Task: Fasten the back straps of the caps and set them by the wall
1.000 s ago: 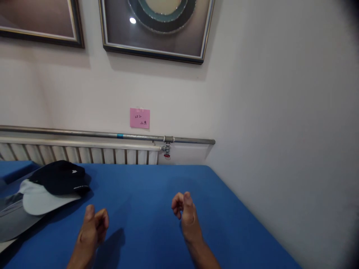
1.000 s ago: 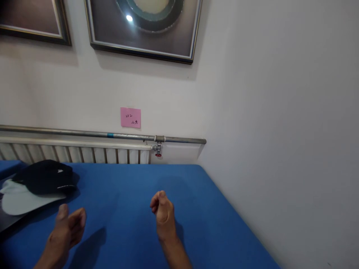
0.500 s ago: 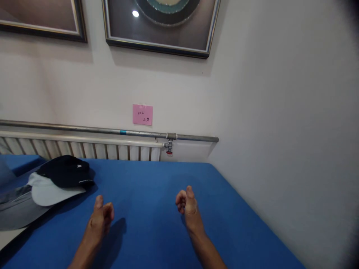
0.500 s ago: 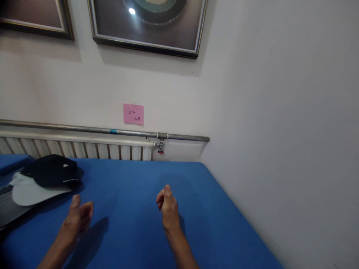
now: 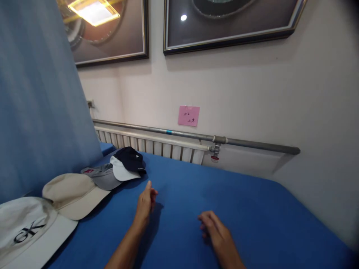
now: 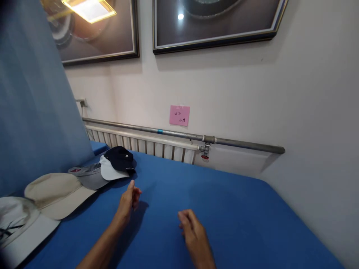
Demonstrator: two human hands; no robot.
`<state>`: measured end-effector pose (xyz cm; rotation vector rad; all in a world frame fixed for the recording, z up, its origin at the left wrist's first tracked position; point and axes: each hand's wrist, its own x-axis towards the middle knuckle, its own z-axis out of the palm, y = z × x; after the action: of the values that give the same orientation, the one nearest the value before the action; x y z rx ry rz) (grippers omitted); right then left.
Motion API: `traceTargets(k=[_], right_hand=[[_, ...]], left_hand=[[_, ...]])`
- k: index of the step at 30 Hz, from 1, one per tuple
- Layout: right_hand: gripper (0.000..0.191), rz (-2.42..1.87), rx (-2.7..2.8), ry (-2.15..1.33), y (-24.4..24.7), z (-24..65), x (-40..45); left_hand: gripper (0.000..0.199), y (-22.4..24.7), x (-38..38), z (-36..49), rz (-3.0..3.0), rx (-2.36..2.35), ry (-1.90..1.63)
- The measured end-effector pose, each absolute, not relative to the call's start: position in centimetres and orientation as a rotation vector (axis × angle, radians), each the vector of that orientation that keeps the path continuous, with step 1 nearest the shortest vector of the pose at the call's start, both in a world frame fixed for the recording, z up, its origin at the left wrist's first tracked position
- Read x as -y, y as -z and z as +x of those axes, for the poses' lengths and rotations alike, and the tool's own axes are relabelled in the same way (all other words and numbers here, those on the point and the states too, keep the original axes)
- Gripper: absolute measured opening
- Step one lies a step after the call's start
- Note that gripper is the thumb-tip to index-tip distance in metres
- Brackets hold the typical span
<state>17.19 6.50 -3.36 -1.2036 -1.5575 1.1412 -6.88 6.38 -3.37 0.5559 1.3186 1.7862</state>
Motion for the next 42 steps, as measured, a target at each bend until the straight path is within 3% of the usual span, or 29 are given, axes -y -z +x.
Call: traceTargets(k=[6,13,21,27,32,38,42], right_hand=[[0.031,-1.116,1.706,-1.020,7.3,15.0,-6.1],[0.029,-1.124,1.738,-0.988,7.8,15.3,-7.1],[0.028,-1.074,1.692,-0.981,9.8,14.9,-7.9],[0.033,-1.025,1.234,-1.464,7.8,16.8,-8.3],[0.046,-0.745,0.657,-1.674,5.3,20.7,-7.5],[0.022,-0.540,0.416,-1.669,4.6,24.4,-6.0],[0.017,-0.560,0.501,-1.584,4.0,25.8,-5.5]], left_hand=[[0.019,2.9,-9.0,-10.7,0.365,-1.281,-1.986],[0.021,1.2,-13.5,-14.5,0.096,-1.256,-1.992],[0.005,-1.4,-13.6,-12.7,0.185,-1.189,-1.979],[0.025,-1.8,-8.2,-7.6,0.502,-0.911,-1.692],[0.031,1.1,-4.8,-4.6,0.605,-0.820,-1.360],[0.021,5.6,-3.4,-3.0,0.822,-0.671,-0.990],[0.020,6.5,-3.4,-3.6,0.918,-0.685,-0.895]])
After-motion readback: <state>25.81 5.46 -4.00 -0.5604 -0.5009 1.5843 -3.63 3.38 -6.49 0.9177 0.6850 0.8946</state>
